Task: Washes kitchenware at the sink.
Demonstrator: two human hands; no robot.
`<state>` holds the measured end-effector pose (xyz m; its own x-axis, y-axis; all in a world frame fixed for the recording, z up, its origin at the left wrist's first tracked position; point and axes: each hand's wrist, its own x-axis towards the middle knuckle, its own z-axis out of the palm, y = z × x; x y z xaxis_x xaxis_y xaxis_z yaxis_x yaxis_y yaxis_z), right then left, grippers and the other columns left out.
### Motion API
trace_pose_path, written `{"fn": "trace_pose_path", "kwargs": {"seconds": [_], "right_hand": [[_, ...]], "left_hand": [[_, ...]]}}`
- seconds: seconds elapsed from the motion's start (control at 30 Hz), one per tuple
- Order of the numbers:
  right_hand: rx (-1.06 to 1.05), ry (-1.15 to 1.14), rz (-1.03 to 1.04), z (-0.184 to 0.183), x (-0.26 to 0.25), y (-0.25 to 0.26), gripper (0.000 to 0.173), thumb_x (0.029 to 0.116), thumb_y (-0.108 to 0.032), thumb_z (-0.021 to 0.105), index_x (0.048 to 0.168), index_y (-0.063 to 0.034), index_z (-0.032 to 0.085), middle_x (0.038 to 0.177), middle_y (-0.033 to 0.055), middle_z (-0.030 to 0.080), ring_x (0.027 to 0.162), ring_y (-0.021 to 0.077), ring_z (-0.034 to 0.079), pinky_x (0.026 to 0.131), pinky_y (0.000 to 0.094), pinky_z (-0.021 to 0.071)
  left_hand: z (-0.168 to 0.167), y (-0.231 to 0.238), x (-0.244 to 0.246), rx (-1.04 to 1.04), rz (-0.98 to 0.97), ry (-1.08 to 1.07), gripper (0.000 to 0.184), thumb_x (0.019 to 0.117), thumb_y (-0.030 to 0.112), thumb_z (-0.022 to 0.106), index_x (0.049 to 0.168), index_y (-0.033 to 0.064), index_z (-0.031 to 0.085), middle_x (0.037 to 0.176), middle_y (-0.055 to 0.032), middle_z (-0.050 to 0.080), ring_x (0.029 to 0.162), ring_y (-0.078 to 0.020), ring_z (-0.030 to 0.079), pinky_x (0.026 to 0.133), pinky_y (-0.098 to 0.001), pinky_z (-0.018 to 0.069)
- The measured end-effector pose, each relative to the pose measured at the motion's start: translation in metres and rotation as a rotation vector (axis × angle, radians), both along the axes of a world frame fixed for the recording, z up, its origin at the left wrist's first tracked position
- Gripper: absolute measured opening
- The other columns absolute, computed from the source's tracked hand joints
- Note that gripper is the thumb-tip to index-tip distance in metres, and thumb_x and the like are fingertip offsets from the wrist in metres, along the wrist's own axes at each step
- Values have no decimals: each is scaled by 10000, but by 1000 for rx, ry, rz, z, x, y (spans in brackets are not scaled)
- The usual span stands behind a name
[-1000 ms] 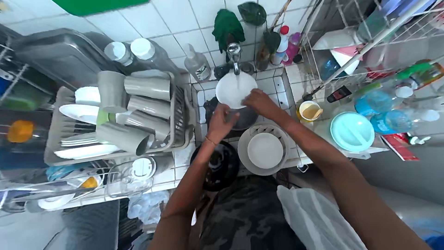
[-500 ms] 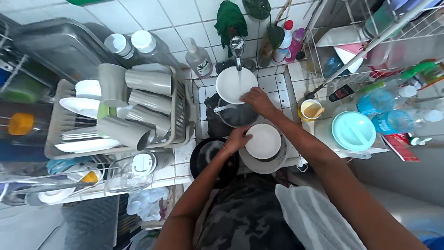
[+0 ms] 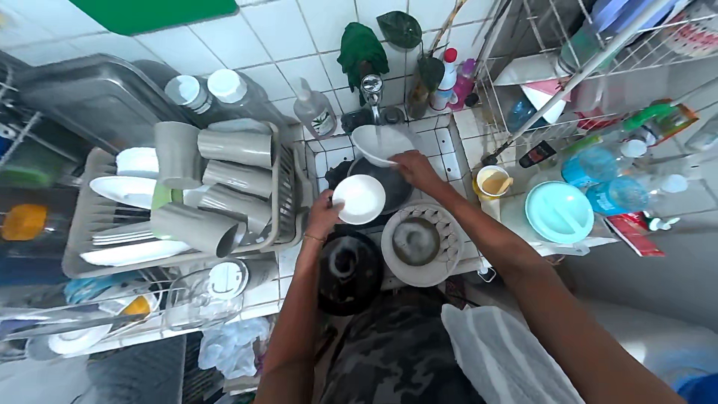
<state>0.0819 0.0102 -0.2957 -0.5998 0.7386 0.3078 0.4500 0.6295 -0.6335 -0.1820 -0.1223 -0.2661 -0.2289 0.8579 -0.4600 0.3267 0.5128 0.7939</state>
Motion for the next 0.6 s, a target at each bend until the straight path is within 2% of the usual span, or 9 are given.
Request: {"fn": "trace_pose_path", "kwargs": {"seconds": [0.1, 0.2, 0.3, 0.4, 0.5, 0.6], "right_hand": [[-354, 258, -49, 10, -9, 2, 302, 1019, -108, 607, 1273, 50, 647, 1161, 201, 712, 1074, 253, 698, 997, 435, 544], [-595, 478, -88, 10, -19, 11, 345, 1015, -81, 601, 1330, 59, 582, 1205, 197, 680, 1081, 210, 683, 982, 404, 560], [-674, 582, -132, 9, -30, 21, 354, 1015, -76, 594, 1348, 41, 574, 1213, 184, 673, 1069, 193, 675, 959, 391, 563], [-718, 616, -163, 16, -40, 26, 374, 1008, -59, 601, 1369, 31, 565, 1245, 185, 661, 1085, 194, 666, 963, 386, 556], [-737, 618, -176, 21, -40, 27, 382, 1003, -59, 607, 1372, 30, 566, 1261, 188, 657, 1105, 200, 661, 974, 388, 549], [-760, 626, -292, 32, -26, 21, 363, 1005, -61, 609, 1357, 25, 581, 1227, 189, 666, 1067, 207, 666, 949, 400, 553]], "left_hand": [[-26, 20, 4, 2, 90, -24, 415, 1042, 73, 564, 1432, -7, 446, 1266, -302, 608, 954, -370, 711, 818, -510, 611], [-46, 38, 12, -6, 157, -30, 457, 1031, 59, 571, 1454, -21, 419, 1285, -314, 597, 984, -391, 716, 833, -521, 621], [-43, 40, 25, -25, 176, -32, 498, 1031, 33, 557, 1494, 4, 380, 1347, -316, 561, 1020, -400, 706, 845, -519, 613], [-55, 48, 29, -34, 202, -42, 545, 1027, 24, 562, 1522, 0, 334, 1377, -326, 537, 1044, -415, 700, 850, -523, 617], [-70, 57, 34, -50, 205, -24, 534, 1030, 60, 571, 1511, -9, 349, 1357, -321, 556, 1046, -404, 704, 868, -516, 617], [-75, 65, 43, -49, 187, -79, 512, 1068, 119, 536, 1522, -17, 343, 1374, -314, 551, 1072, -389, 698, 894, -498, 608]]}}
